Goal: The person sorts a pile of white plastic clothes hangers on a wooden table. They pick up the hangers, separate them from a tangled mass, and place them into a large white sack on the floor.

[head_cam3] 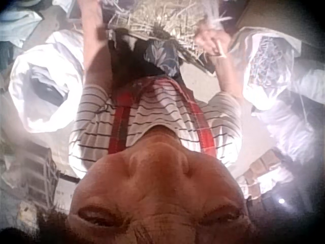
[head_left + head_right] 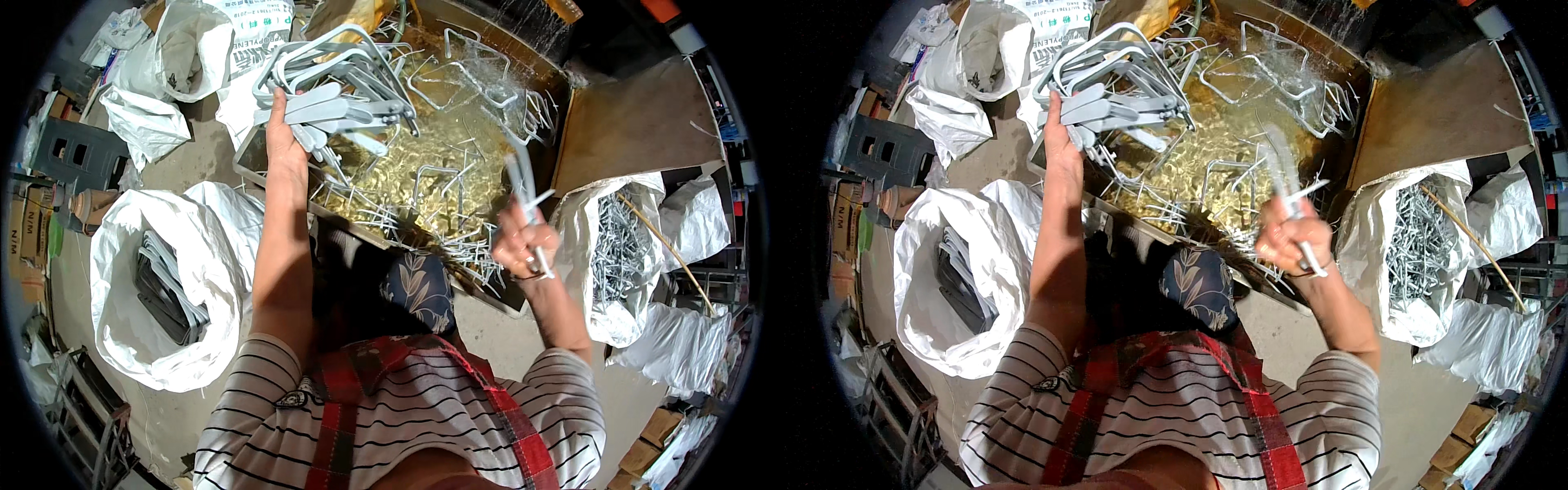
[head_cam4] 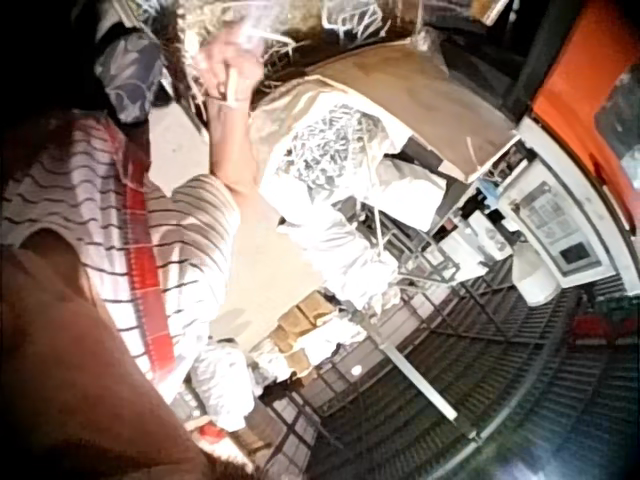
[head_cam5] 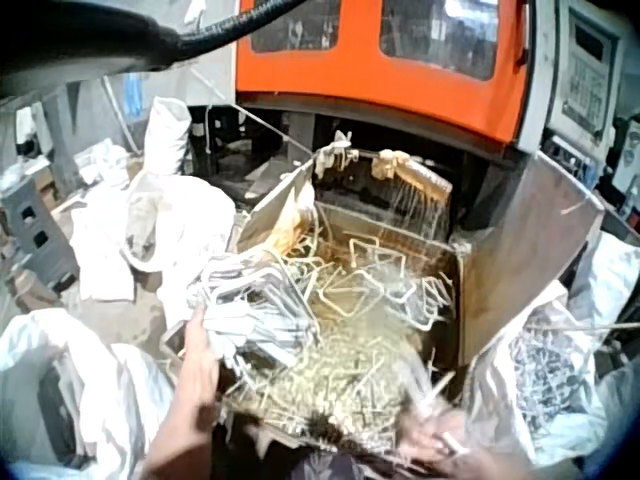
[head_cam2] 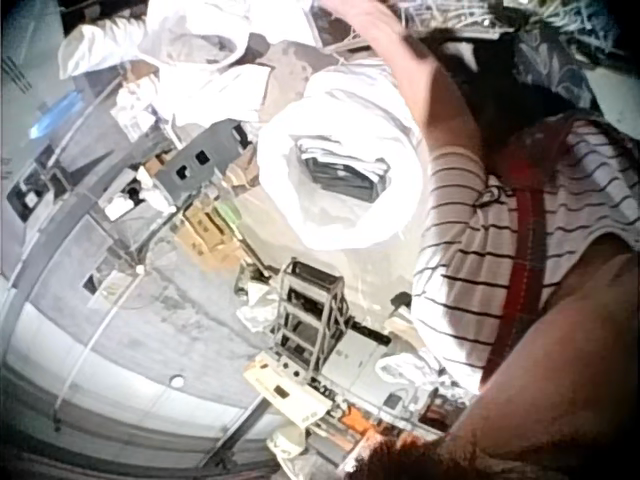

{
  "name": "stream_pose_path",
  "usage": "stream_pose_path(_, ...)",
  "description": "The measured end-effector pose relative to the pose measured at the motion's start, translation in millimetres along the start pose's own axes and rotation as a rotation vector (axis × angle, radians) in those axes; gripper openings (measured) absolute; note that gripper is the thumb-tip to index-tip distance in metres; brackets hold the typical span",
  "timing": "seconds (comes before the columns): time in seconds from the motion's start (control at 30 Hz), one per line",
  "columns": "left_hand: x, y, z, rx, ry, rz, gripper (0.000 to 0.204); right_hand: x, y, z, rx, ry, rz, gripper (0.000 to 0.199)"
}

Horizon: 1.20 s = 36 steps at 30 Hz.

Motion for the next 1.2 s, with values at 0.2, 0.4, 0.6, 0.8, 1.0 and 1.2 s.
stream_pose_path(0.2,-23,39,-29,-0.226,0.037,0.500,0.030,-85,-98,12,0.751,0.027,-2.130,0.083)
stream_pose_path(0.4,-68,83,-82,-0.582,0.026,1.155,0.055,-36,-87,113,0.510,0.172,-0.320,0.116)
stream_pose_path(0.6,-99,60,-87,-0.753,0.175,1.376,0.059,-24,-60,162,0.339,-0.010,-0.278,0.027)
stream_pose_path(0.8,-91,63,-88,-0.785,0.140,1.277,0.050,-19,-86,155,0.318,-0.031,-0.185,0.022)
stream_pose_path(1.0,-90,59,-82,-0.777,0.182,0.975,0.042,-18,-86,148,0.263,-0.038,-0.070,0.022)
stream_pose_path(1.2,-72,43,-62,-0.246,-0.113,0.576,0.021,-31,-116,118,0.396,-0.227,-0.028,0.028)
Point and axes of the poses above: each hand's wrist, its own z-axis towards the middle knuckle, its own y-axis out of the palm, x = y × z, the point moved 7 cm from there along z, towards the middle knuckle, and after that the axes turned 5 degrees about y, right-handed, at the moved point
